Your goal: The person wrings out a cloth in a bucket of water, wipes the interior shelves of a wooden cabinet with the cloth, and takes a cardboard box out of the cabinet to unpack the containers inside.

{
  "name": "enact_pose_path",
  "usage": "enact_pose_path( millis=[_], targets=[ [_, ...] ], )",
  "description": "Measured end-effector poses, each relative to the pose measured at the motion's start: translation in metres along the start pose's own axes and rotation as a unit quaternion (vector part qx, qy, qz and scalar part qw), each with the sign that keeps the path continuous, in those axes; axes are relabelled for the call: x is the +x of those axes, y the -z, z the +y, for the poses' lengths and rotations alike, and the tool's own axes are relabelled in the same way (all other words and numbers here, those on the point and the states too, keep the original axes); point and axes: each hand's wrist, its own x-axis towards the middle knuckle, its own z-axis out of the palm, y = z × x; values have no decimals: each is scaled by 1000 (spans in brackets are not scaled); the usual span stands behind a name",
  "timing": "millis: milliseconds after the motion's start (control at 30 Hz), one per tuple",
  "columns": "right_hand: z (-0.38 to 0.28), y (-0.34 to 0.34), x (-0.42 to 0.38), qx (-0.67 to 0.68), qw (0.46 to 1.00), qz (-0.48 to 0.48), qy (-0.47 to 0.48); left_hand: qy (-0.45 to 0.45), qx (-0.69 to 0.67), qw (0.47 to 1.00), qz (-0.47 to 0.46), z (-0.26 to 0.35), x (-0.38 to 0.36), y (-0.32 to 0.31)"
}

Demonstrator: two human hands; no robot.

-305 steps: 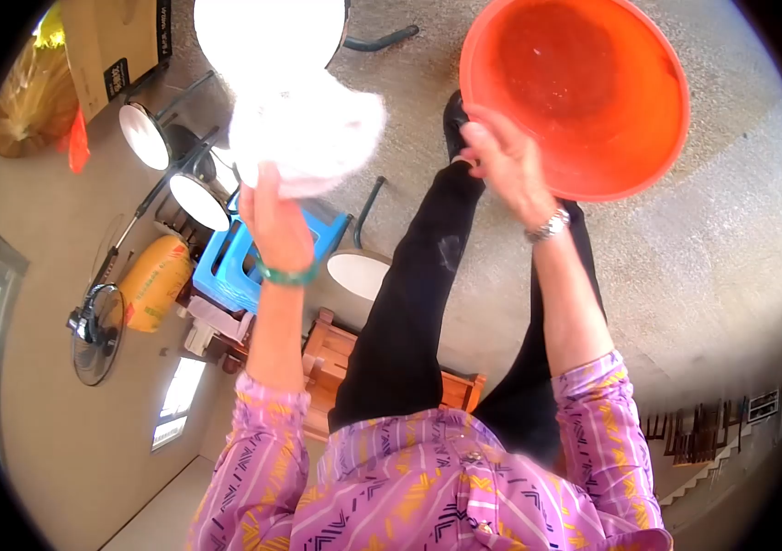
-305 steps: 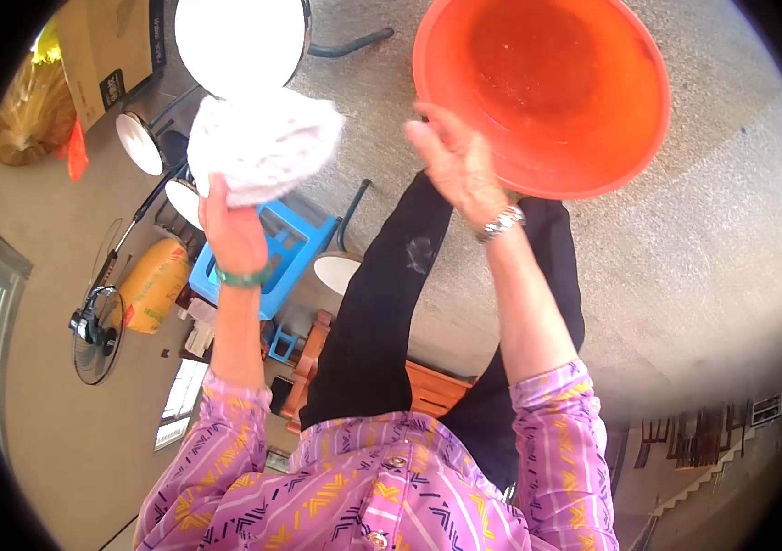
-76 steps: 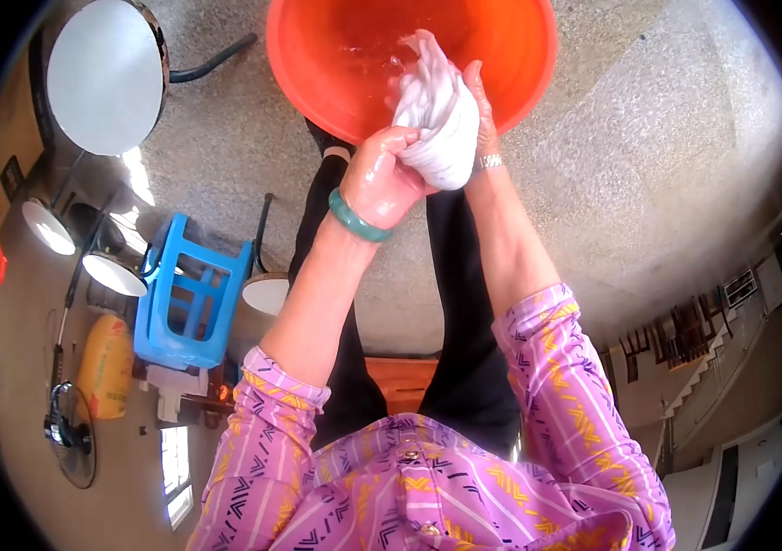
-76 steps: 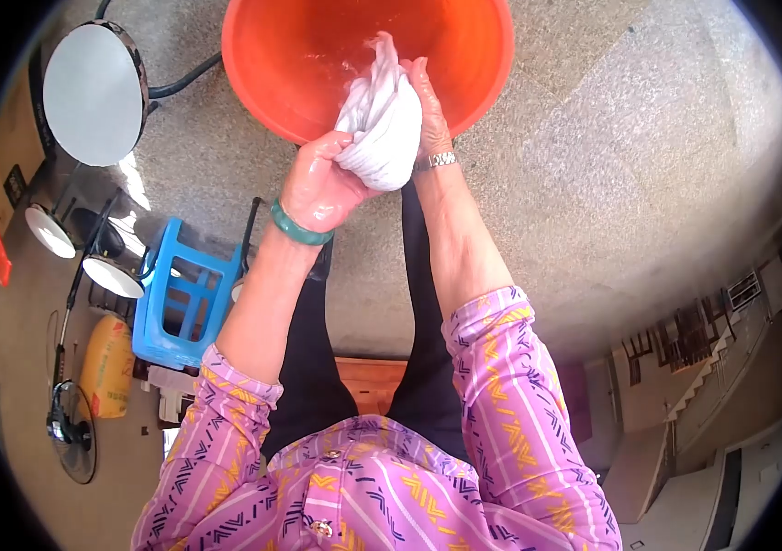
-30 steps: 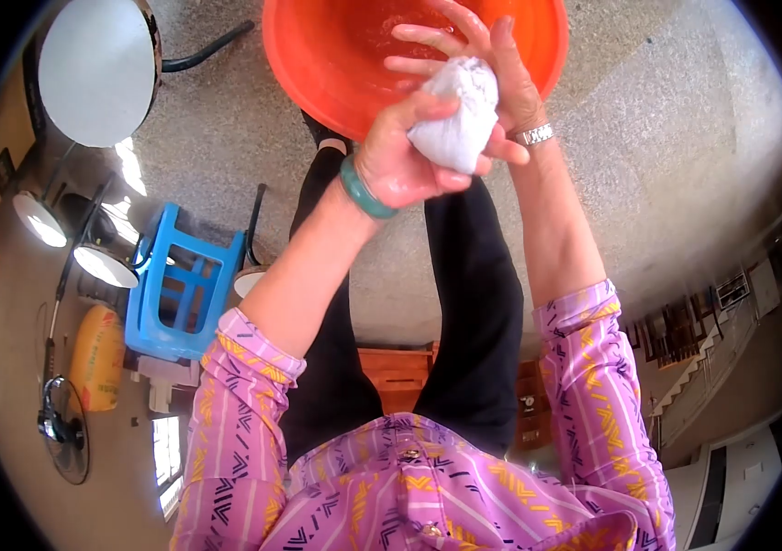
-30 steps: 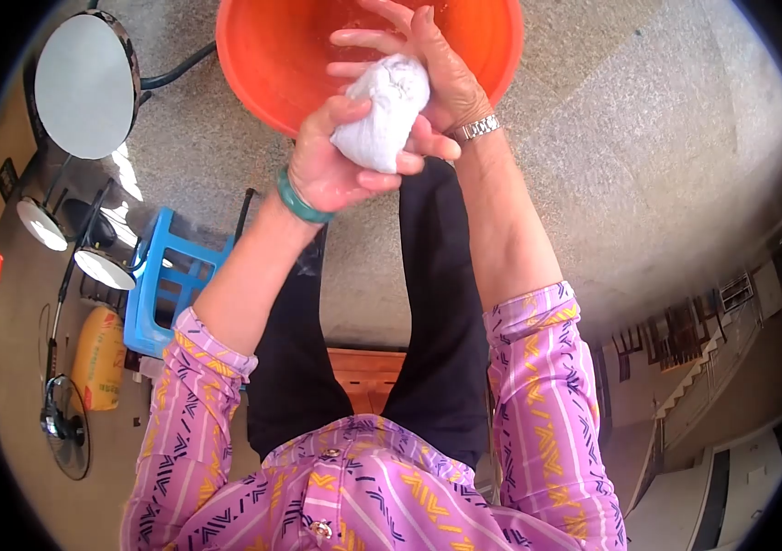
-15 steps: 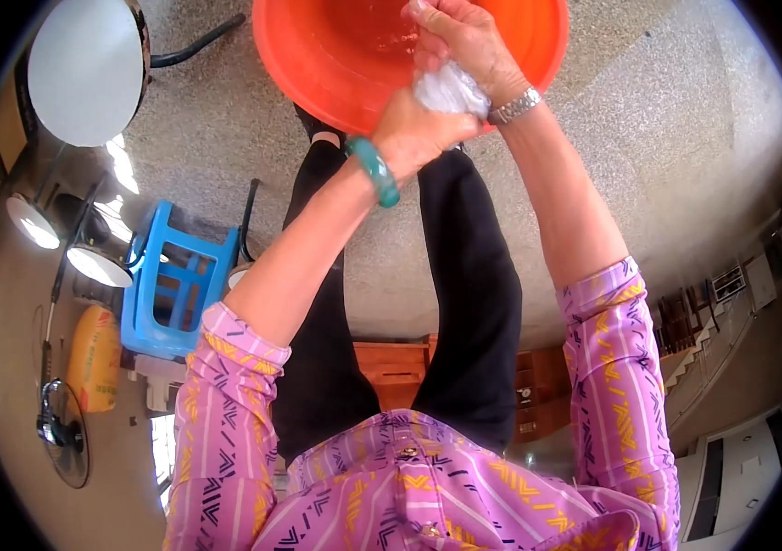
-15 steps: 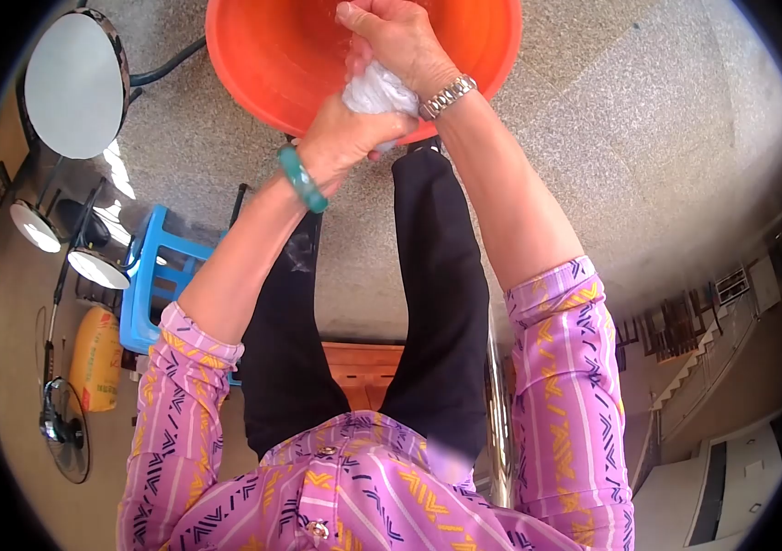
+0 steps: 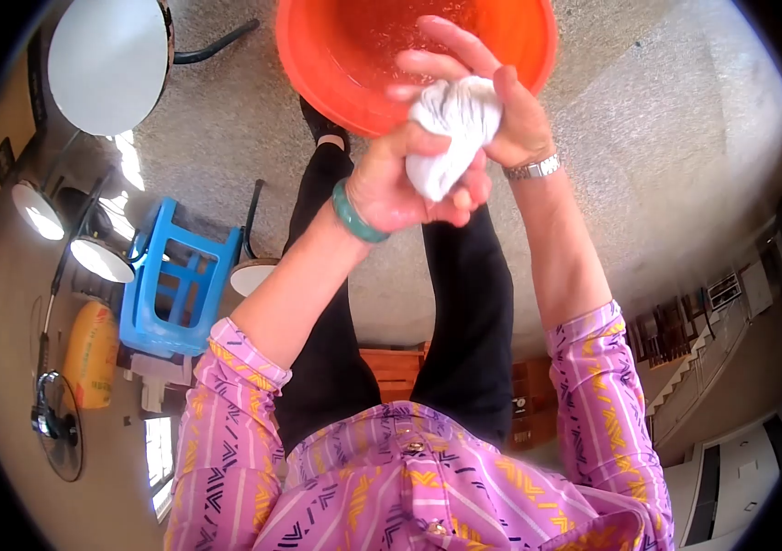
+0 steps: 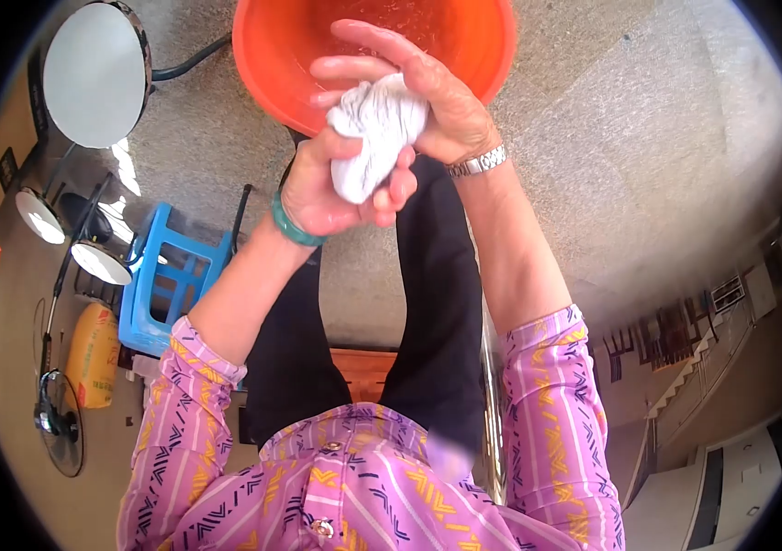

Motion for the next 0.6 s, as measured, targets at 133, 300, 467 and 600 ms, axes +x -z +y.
enact_pose_path(
  millis=[133,300,467,600],
  targets=[
    [1,-17,-24,20,990,-139,12,50,15,998,-39,-21,-20,-36],
    [-8,-56,-46,-103,993,26,-51,103,224,965,95,-21,-33,-71],
    [4,-57,-41,-235,957,166,-23,70,451,855,247,-25,-24,-70],
    [14,-28,-22,-241,940,242,9,29,525,782,334,-27,4,-33]
  ],
)
